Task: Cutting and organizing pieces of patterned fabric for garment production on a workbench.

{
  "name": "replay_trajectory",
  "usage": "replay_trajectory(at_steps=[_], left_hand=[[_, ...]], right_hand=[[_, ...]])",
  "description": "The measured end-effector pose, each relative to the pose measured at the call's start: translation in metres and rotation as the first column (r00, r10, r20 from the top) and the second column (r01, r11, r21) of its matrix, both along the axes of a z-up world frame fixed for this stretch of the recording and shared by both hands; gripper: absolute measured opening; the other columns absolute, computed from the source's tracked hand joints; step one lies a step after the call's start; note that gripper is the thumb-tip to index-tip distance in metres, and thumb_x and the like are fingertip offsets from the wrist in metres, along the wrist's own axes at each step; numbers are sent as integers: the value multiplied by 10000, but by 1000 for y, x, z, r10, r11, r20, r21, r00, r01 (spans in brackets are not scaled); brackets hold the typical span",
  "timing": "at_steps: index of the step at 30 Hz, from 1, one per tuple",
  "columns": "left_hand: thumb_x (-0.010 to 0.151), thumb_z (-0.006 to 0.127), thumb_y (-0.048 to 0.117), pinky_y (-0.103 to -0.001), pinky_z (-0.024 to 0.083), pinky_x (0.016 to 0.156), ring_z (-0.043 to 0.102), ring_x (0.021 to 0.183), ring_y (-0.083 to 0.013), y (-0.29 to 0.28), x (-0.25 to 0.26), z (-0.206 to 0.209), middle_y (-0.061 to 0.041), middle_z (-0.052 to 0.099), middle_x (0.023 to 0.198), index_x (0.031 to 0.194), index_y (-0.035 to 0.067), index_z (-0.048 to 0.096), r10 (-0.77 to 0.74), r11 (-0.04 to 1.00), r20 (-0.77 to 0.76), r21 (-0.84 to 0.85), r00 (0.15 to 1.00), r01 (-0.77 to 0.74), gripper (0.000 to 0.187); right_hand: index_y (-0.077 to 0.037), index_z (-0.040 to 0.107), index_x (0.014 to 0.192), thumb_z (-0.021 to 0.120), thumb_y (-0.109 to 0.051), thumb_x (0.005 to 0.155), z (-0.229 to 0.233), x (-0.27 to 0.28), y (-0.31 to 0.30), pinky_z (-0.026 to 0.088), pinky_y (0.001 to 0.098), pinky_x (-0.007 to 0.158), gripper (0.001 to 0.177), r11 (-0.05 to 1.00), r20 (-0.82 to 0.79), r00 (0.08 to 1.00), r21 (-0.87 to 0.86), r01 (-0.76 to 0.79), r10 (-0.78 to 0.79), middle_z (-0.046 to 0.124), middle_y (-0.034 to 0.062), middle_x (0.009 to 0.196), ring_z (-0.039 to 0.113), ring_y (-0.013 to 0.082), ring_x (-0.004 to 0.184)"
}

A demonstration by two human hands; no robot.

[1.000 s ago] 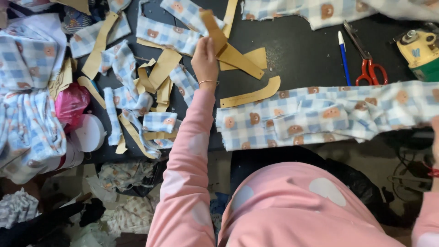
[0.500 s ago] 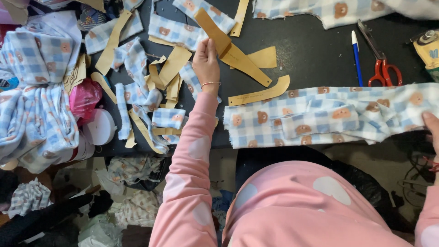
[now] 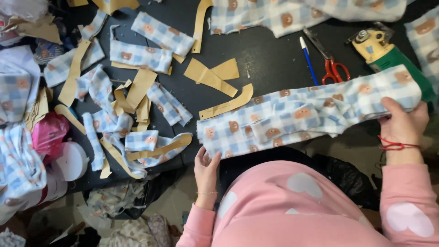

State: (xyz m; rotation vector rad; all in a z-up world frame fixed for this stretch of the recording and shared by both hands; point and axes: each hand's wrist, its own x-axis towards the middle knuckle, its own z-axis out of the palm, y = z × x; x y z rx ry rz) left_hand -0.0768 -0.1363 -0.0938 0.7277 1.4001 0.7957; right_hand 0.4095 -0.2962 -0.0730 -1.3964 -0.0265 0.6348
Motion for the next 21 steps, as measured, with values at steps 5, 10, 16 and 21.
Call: replay_trajectory(at_steps=[5, 10, 16, 21], left_hand=[[859, 826, 156, -280, 530, 808, 660, 943, -142, 28, 34, 3, -122, 721, 1137, 1314, -62, 607, -191, 981, -87, -56, 978, 187, 549], [879, 788, 172, -273, 538, 825, 685, 950, -128, 21, 47, 17, -82, 757, 1127, 1190, -48, 719, -201, 971, -12, -133, 979, 198, 387], [886, 716, 108, -295, 542, 889, 689, 1021, -135, 16, 42, 28, -53, 739, 1156, 1211, -3, 689, -160, 976, 167, -119, 973, 181, 344], [882, 727, 47, -303, 533, 921, 665, 1064, -147, 23, 43, 18, -64, 702, 1216, 1293, 4, 608, -117, 993, 105, 18, 988, 116, 430]], right_hand=[[38, 450, 1405, 731, 203, 975, 23, -25, 15, 516, 378, 1149, 540, 997, 508, 861, 69, -38, -2, 592, 123, 1401, 618, 216, 1247], [86, 489, 1356, 679, 124, 1002, 40, -29, 25, 490, 354, 1112, 403, 1000, 560, 828, -29, -9, 24, 614, 126, 1356, 609, 187, 1168], [3, 613, 1251, 835, -36, 955, 61, -57, 29, 457, 330, 1060, 372, 836, 808, 382, -531, 141, 449, 631, 135, 1224, 595, 274, 1184], [-10, 734, 1133, 830, -275, 955, 14, -64, 14, 556, 245, 751, 333, 720, 418, 665, -640, -267, 619, 751, 44, 968, 685, 80, 812]])
